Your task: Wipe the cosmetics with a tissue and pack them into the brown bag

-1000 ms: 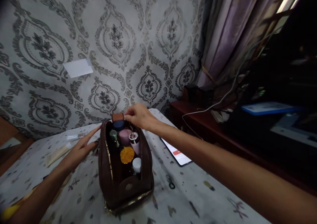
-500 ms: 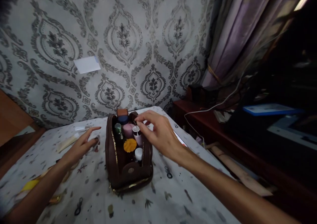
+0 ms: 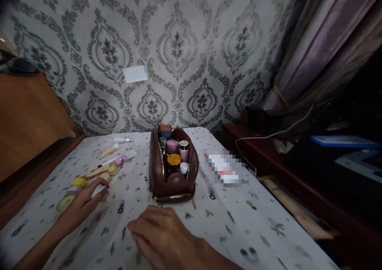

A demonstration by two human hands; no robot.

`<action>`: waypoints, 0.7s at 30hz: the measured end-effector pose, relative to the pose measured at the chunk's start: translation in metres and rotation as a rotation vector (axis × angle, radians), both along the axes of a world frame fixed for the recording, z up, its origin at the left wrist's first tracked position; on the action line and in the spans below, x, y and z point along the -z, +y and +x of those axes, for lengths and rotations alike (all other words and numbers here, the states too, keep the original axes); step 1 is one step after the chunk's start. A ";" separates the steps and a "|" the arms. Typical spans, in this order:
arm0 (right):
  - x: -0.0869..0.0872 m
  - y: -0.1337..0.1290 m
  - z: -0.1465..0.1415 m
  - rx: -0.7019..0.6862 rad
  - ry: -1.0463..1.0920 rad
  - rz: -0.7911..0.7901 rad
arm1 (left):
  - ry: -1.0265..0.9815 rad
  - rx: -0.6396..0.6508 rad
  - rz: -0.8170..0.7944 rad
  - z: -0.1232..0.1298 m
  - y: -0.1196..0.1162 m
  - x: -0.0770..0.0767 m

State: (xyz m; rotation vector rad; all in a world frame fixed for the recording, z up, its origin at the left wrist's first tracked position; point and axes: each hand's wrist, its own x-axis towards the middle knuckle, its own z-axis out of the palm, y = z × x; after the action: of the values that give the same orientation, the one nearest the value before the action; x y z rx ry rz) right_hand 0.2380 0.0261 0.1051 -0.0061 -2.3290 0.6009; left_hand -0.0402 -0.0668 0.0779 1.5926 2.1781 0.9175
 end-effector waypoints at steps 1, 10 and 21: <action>0.007 -0.005 -0.006 -0.023 -0.047 -0.022 | -0.005 -0.012 0.007 0.000 -0.007 0.000; 0.043 -0.030 -0.058 -0.025 -0.331 -0.492 | -0.059 -0.403 0.252 -0.043 -0.052 -0.005; 0.069 -0.043 -0.129 -0.124 -0.263 -1.405 | -0.148 -0.727 0.304 -0.098 -0.074 0.019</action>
State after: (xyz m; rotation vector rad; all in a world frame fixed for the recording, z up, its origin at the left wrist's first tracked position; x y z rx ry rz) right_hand 0.1094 -0.0164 0.0357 -0.6044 -1.6521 2.2360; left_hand -0.1381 -0.1409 0.0591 0.7564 2.6313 1.5660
